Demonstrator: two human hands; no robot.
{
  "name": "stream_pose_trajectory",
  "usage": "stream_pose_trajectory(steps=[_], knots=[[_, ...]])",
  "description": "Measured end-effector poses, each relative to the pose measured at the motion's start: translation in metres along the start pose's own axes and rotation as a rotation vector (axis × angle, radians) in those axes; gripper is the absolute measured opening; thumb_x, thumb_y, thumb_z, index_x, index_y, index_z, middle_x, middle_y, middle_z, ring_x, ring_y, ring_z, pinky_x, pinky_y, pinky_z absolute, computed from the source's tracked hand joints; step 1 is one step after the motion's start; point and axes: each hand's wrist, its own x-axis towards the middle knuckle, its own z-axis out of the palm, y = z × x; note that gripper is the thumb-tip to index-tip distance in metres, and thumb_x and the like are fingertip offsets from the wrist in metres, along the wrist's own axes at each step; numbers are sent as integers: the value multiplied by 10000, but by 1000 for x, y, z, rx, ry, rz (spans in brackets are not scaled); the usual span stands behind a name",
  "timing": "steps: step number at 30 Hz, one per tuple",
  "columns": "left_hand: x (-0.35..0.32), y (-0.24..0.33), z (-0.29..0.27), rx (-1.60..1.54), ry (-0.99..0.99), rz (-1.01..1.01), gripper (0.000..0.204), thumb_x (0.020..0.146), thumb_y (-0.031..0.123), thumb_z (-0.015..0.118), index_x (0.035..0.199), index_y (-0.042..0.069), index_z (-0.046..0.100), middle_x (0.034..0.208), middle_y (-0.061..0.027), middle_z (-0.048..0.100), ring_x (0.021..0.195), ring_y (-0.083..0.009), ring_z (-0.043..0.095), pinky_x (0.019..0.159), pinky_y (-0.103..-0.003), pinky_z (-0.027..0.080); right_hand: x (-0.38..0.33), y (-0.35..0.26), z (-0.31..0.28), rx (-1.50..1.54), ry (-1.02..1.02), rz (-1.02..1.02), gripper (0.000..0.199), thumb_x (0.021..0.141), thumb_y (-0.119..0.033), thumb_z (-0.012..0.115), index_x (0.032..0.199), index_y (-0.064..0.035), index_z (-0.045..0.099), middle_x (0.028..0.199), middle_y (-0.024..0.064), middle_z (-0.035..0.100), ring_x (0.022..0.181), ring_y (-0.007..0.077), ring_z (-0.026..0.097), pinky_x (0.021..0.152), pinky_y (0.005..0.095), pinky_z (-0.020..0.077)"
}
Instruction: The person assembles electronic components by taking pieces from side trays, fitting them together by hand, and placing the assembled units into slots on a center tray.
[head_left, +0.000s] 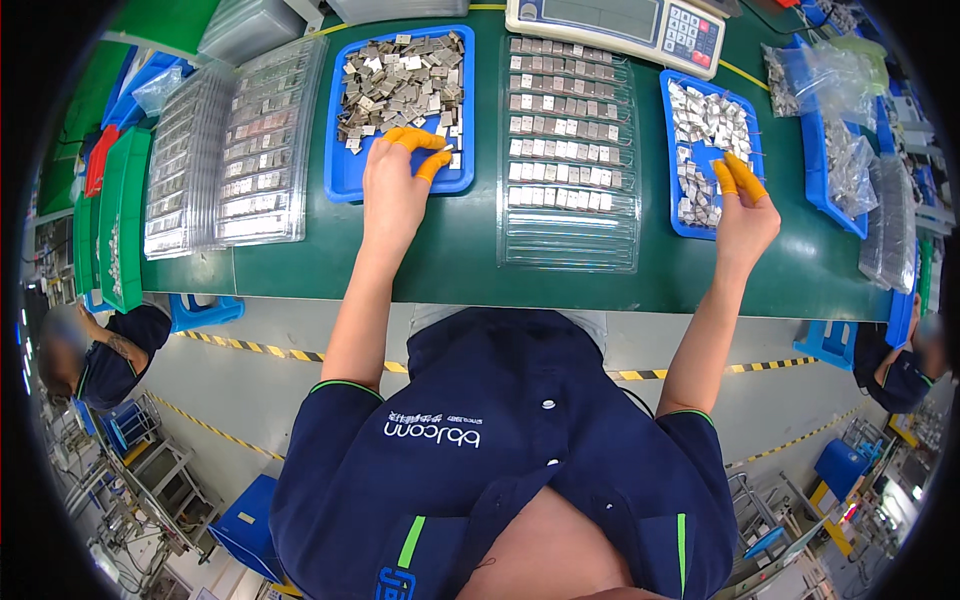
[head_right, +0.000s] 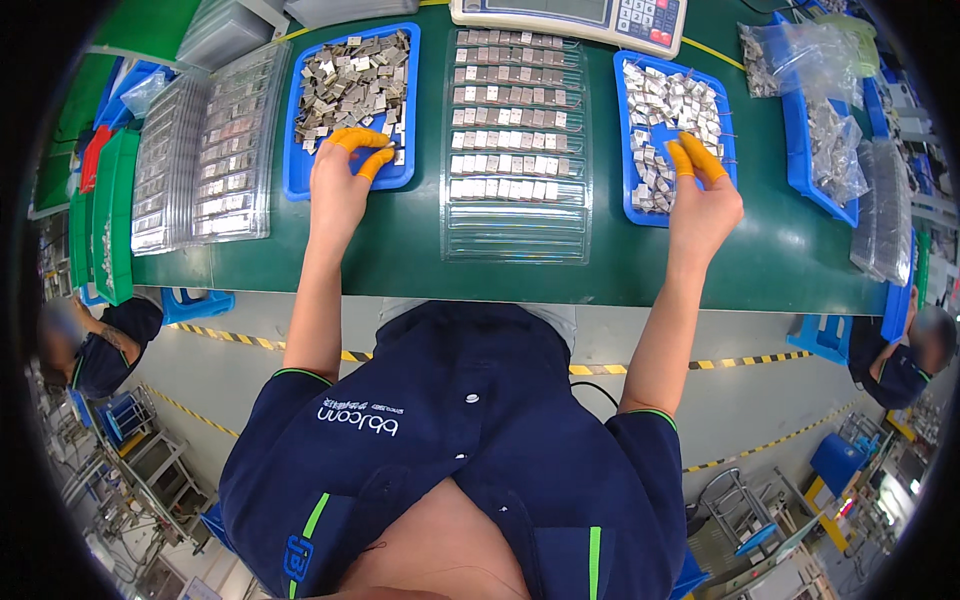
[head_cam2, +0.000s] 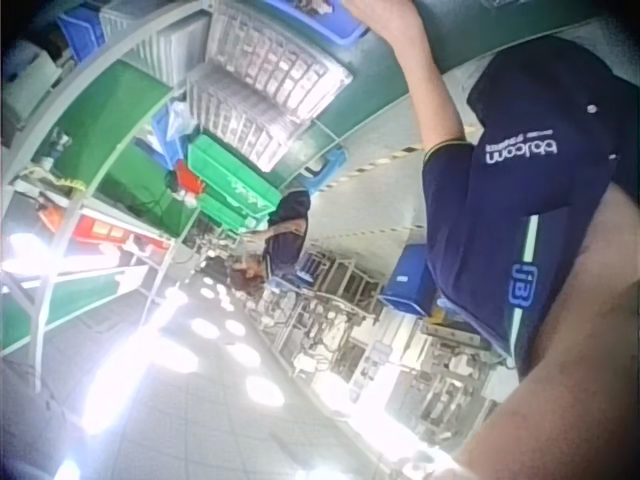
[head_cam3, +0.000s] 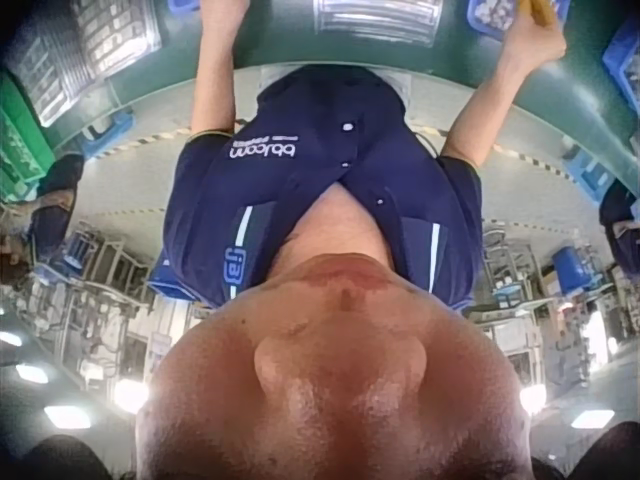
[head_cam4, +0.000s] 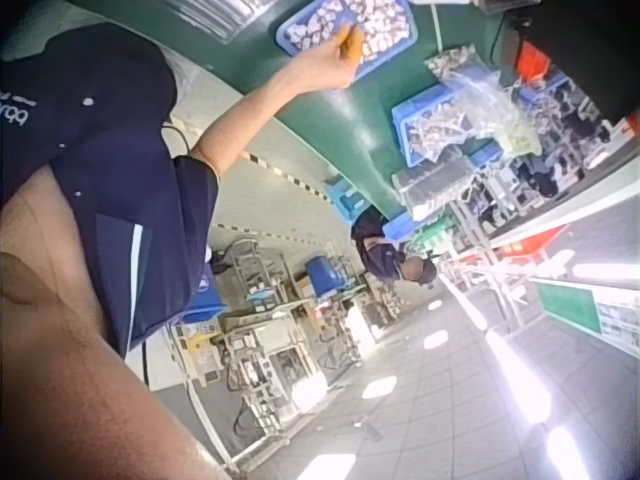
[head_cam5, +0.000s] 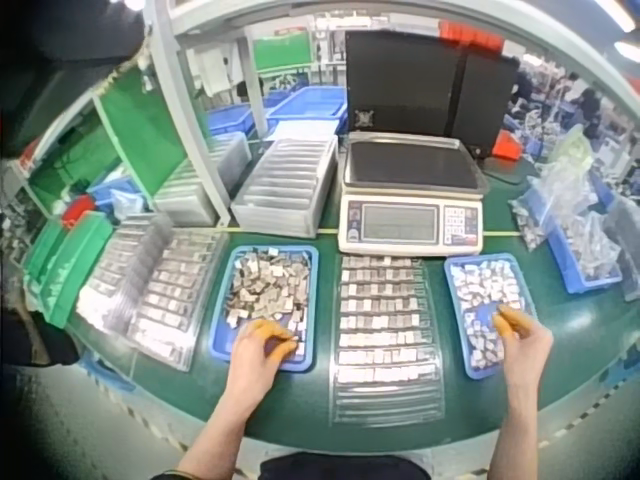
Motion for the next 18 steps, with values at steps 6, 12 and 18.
stream_pose_trajectory(steps=[6, 12, 18], knots=[[-3, 43, -12, -984, -103, -295, 167, 752, -10, 664, 919, -21, 654, 917, -70, 660, 829, -117, 601, 787, -237, 463, -41, -59, 32, 487, -320, 76, 236, 767, 16, 644, 1002, 11, 617, 978, 85, 634, 899, 135, 593, 833, 251, 458], [-10, 74, 3, -1259, -167, -377, 225, 765, -28, 648, 989, -35, 642, 967, -107, 648, 867, -140, 609, 809, -240, 478, -67, -83, 62, 697, -422, 194, 214, 716, 26, 686, 927, 30, 654, 911, 87, 648, 872, 137, 585, 825, 259, 452], [-11, 80, 5, -1279, -236, -444, 240, 761, -30, 651, 999, -47, 634, 976, -120, 648, 885, -152, 612, 818, -255, 484, -73, -81, 60, 663, -428, 243, 213, 718, 30, 679, 930, 37, 660, 889, 84, 655, 842, 118, 586, 794, 240, 458]])
